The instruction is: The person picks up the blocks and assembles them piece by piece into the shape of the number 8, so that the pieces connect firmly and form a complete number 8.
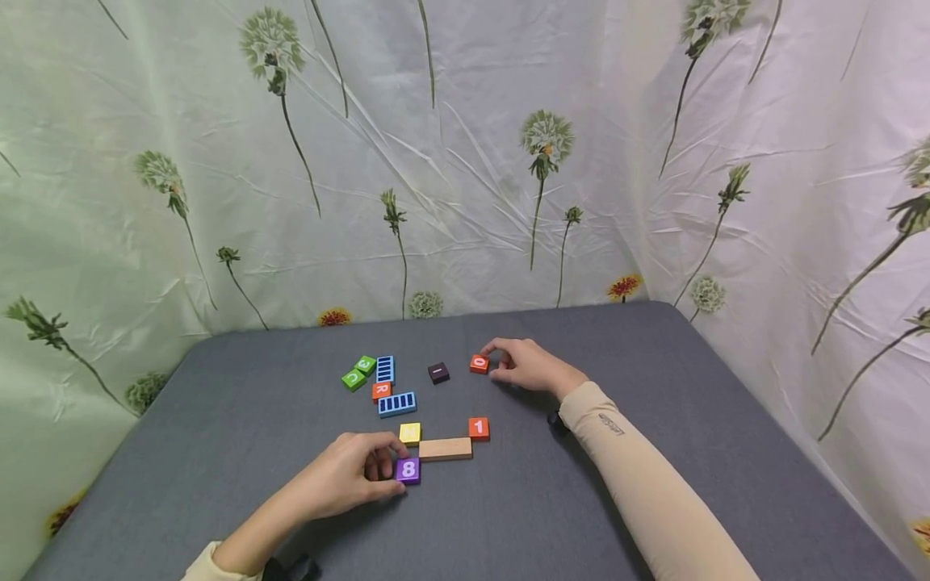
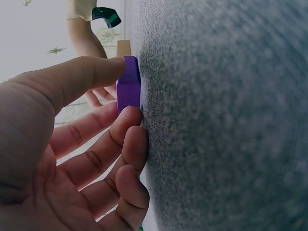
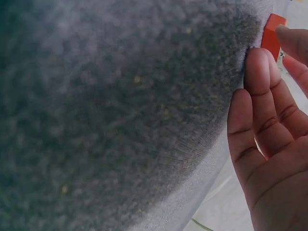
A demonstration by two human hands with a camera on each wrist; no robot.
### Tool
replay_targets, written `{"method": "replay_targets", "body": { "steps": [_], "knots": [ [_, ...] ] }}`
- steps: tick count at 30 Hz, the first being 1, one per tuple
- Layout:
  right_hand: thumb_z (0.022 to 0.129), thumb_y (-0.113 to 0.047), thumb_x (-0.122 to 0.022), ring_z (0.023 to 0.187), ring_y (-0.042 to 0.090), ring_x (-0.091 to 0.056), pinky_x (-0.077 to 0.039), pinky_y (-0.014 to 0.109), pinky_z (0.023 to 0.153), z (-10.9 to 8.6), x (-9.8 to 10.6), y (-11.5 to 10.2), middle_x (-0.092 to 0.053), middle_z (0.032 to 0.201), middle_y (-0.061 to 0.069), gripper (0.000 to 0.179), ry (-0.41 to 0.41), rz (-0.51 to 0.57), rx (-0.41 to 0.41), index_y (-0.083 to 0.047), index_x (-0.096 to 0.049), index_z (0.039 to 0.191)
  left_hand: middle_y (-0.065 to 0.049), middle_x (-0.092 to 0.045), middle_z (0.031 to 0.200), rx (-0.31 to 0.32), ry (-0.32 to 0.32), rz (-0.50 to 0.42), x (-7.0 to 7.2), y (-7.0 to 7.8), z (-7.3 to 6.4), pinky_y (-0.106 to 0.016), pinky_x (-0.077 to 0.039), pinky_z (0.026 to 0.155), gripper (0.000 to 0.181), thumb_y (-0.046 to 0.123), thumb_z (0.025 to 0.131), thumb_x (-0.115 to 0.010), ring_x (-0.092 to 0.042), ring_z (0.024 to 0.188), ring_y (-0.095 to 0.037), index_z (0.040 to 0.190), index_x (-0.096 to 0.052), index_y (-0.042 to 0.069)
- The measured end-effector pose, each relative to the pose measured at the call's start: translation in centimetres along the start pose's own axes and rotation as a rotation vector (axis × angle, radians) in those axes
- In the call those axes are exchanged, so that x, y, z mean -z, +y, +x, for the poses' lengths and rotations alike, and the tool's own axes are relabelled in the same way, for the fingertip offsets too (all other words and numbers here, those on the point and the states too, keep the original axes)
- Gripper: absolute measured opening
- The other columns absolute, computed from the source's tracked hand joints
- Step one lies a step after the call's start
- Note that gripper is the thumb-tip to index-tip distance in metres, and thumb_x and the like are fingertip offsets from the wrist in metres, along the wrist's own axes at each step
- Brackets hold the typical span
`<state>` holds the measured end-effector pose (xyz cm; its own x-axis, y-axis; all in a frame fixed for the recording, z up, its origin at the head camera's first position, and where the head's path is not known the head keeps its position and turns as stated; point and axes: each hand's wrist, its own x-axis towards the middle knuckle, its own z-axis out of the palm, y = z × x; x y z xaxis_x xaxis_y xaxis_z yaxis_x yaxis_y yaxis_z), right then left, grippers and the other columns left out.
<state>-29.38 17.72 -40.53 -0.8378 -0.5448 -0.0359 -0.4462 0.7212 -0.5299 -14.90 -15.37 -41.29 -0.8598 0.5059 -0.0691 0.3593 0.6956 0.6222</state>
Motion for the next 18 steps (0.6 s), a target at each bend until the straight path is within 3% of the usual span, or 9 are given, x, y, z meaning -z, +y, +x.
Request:
{"method": "replay_targets", "body": {
  "steps": [18],
  "knots": [
    [0.105, -0.014, -0.069, 0.078, 0.014, -0.054, -0.045, 0.033, 0.075, 1.6, -0.2, -0.9, -0.067, 0.094, 0.003, 0.042, -0.055, -0.094, -0.002, -0.014, -0.063, 0.147, 0.011, -0.062, 0.077, -0.017, 0.022, -0.008, -0.2, -0.2, 0.2, -0.024, -0.043, 0.060, 0.025, 0.024, 0.087, -0.091, -0.053, 0.066, -0.004, 0.105, -0.074, 0.019]
  ]
}}
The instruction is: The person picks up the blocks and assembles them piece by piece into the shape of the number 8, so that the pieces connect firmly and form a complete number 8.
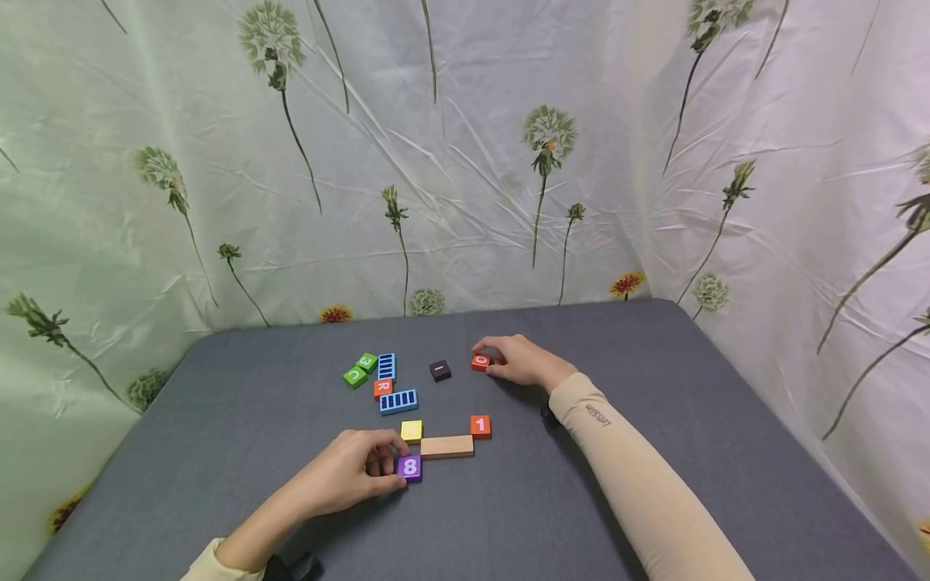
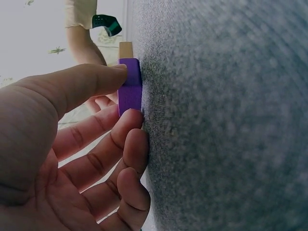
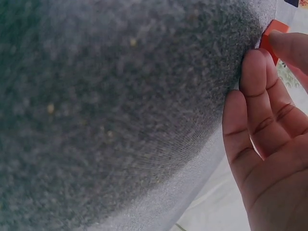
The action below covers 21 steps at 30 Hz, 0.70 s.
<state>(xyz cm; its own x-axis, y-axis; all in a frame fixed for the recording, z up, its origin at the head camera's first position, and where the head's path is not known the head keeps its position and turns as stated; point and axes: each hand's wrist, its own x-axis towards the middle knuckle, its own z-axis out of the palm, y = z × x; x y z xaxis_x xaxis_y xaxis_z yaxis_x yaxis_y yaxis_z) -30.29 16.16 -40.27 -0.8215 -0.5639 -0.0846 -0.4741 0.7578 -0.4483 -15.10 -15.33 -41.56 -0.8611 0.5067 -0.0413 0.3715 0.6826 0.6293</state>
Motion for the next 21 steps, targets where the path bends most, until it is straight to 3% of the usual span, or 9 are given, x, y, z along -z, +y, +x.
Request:
{"method": "replay_targets", "body": {
  "steps": [13, 21],
  "knots": [
    [0.104, -0.011, -0.070, 0.078, 0.014, -0.054, -0.045, 0.032, 0.073, -0.6, 0.5, 0.3, -0.066, 0.093, 0.005, 0.040, -0.026, 0.013, -0.022, -0.011, -0.065, 0.143, 0.011, -0.062, 0.077, -0.011, 0.004, 0.013, 0.0, -0.1, 0.1, -0.024, -0.043, 0.060, 0.025, 0.022, 0.087, -0.090, -0.053, 0.066, -0.003, 0.105, -0.074, 0.018],
    [0.102, -0.013, -0.073, 0.074, 0.010, -0.055, -0.046, 0.029, 0.071, -1.1, 0.4, 0.5, -0.065, 0.087, 0.001, 0.032, -0.018, 0.014, 0.003, -0.009, -0.068, 0.133, 0.011, -0.062, 0.077, -0.013, 0.004, 0.010, 0.0, -0.1, 0.0, -0.024, -0.043, 0.060, 0.025, 0.023, 0.087, -0.090, -0.053, 0.066, -0.003, 0.105, -0.073, 0.018]
  ]
}}
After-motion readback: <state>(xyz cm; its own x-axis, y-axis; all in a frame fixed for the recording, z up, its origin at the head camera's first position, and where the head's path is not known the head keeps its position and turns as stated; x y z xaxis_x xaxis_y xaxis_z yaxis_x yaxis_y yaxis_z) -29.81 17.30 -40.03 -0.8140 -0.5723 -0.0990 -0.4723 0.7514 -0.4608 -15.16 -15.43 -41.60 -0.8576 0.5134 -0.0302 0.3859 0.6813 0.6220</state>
